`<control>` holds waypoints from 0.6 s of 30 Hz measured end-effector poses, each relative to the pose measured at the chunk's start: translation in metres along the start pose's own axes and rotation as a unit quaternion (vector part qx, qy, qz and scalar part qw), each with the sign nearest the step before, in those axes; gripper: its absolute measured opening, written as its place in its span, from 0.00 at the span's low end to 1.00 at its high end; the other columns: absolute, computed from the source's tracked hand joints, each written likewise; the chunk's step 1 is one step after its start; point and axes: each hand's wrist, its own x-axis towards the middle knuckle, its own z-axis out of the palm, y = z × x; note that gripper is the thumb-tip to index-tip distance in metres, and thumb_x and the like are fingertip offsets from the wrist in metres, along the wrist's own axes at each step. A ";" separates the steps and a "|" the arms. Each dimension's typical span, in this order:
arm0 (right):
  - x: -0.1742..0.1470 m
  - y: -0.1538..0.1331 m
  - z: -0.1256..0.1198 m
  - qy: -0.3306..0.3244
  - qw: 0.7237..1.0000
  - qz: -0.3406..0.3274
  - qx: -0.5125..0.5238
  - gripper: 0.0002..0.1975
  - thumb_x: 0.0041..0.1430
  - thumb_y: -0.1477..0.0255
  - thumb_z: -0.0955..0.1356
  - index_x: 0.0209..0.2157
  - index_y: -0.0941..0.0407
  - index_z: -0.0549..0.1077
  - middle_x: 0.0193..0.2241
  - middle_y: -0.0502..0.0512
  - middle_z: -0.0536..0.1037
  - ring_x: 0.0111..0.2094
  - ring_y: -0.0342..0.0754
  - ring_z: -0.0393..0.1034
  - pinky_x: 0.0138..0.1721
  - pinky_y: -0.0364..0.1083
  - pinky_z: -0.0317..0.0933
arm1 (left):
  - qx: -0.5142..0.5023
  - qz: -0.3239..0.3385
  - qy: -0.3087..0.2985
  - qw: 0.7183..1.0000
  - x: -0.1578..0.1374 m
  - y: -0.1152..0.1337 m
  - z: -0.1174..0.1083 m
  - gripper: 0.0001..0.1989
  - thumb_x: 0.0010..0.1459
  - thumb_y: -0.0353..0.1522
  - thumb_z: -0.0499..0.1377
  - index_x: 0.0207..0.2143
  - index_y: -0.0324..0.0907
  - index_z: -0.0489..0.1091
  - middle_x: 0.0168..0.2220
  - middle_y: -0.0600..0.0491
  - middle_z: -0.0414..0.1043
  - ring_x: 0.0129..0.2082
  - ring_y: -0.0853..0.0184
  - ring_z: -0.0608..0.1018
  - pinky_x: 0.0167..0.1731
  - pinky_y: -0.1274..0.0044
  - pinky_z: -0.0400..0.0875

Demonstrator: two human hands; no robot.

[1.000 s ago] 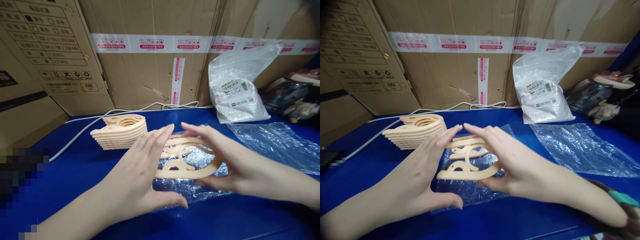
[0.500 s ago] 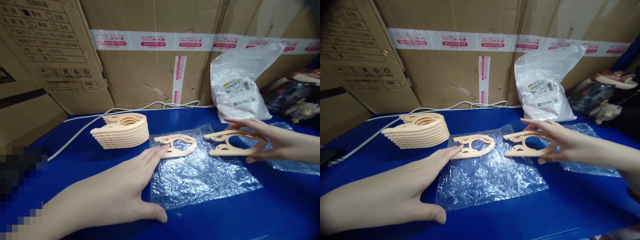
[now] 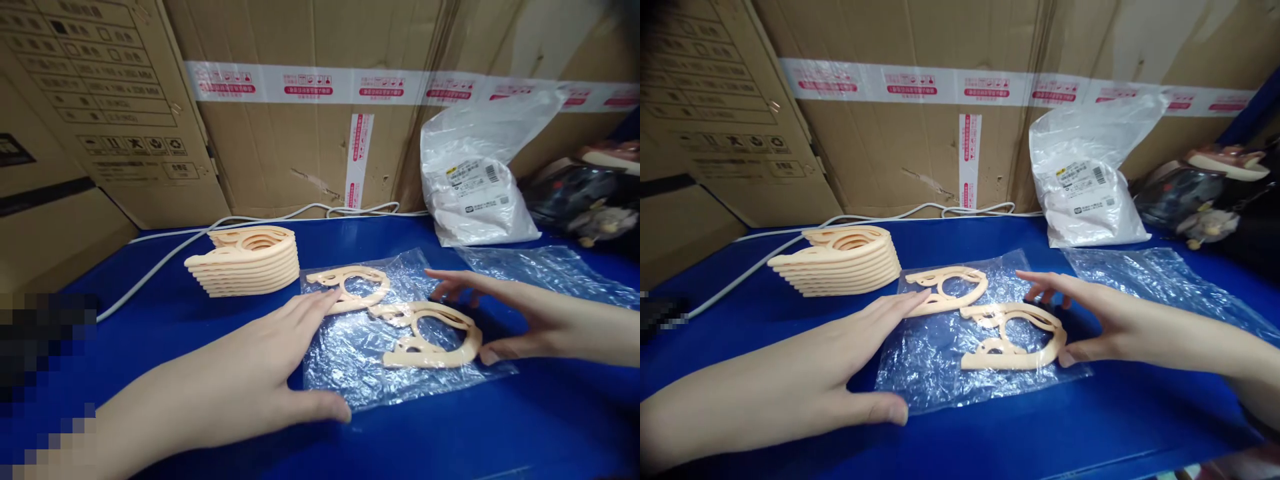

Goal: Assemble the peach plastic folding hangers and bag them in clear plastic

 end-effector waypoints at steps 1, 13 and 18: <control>0.000 0.001 -0.001 -0.002 1.000 0.005 -0.003 0.42 0.53 0.59 0.73 0.66 0.39 0.54 0.60 0.51 0.69 0.59 0.60 0.64 0.56 0.49 0.64 | -0.003 0.003 0.011 1.000 0.001 0.000 0.000 0.46 0.57 0.58 0.52 0.70 0.49 0.41 0.70 0.52 0.43 0.68 0.53 0.51 0.65 0.62 0.52; 0.026 -0.029 0.038 0.071 0.990 -0.121 -0.020 0.36 0.56 0.60 0.71 0.65 0.44 0.57 0.45 0.55 0.76 0.44 0.53 0.72 0.46 0.52 0.68 | -0.004 0.046 0.055 0.997 0.005 -0.003 0.006 0.43 0.57 0.55 0.55 0.68 0.45 0.49 0.68 0.48 0.51 0.66 0.53 0.59 0.62 0.63 0.59; 0.033 -0.034 0.033 0.047 0.988 -0.144 0.033 0.34 0.60 0.62 0.69 0.65 0.45 0.56 0.43 0.53 0.78 0.43 0.51 0.74 0.44 0.50 0.69 | -0.016 0.043 0.058 0.997 0.004 -0.002 0.004 0.43 0.56 0.54 0.57 0.67 0.46 0.51 0.68 0.48 0.53 0.65 0.52 0.60 0.62 0.64 0.61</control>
